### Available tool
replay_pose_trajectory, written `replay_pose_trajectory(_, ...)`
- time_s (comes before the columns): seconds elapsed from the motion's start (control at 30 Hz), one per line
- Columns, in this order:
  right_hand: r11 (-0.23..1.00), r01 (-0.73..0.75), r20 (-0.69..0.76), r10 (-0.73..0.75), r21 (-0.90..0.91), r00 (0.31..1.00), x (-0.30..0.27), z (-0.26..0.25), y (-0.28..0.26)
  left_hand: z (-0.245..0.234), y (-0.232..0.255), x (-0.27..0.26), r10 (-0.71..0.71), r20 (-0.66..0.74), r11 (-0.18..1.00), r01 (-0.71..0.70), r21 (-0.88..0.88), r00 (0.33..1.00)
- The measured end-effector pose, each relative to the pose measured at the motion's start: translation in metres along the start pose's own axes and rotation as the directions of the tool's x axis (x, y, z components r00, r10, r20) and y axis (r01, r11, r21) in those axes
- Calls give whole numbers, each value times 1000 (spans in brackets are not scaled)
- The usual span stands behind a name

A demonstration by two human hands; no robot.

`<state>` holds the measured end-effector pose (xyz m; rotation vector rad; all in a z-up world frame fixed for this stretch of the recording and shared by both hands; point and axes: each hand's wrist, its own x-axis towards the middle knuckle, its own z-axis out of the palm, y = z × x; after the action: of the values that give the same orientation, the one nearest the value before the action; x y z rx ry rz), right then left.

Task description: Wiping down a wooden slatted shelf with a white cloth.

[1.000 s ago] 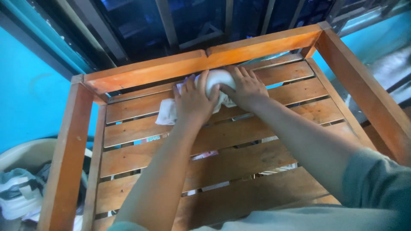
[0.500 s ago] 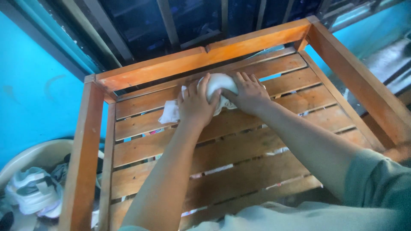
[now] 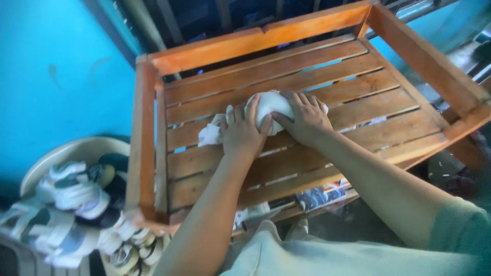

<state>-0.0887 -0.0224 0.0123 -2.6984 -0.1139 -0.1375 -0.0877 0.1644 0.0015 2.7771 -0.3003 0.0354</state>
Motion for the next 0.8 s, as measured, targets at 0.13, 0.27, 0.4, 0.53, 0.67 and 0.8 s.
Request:
replay_pose_trajectory(0.13,1000,26,-18,-26,-14,999,-33,11,-26,-1,-17,-39,-10,-54,1000,11,17,999)
replay_pose_trajectory(0.27,997,61,-2,-61,52,998,-59,13,-57,-10,-31,-77,-50,-99,998,46,-40,994)
replay_pose_trajectory(0.4,992,120,20,-120,25,993,-69,24,-73,-13,-45,-103,-120,-90,993,120,0,989)
replay_pose_trajectory(0.53,987,147,51,-150,63,987,-72,28,-76,3,-55,-113,-108,-235,994,112,3,966)
replay_pose_trajectory(0.67,978,155,91,-168,136,982,-75,27,-68,-12,-38,-114,-226,-147,974,224,-28,963)
replay_pose_trajectory(0.8,977,199,130,-207,72,970,-75,18,-48,-7,-30,-89,-282,-12,959,281,-19,959)
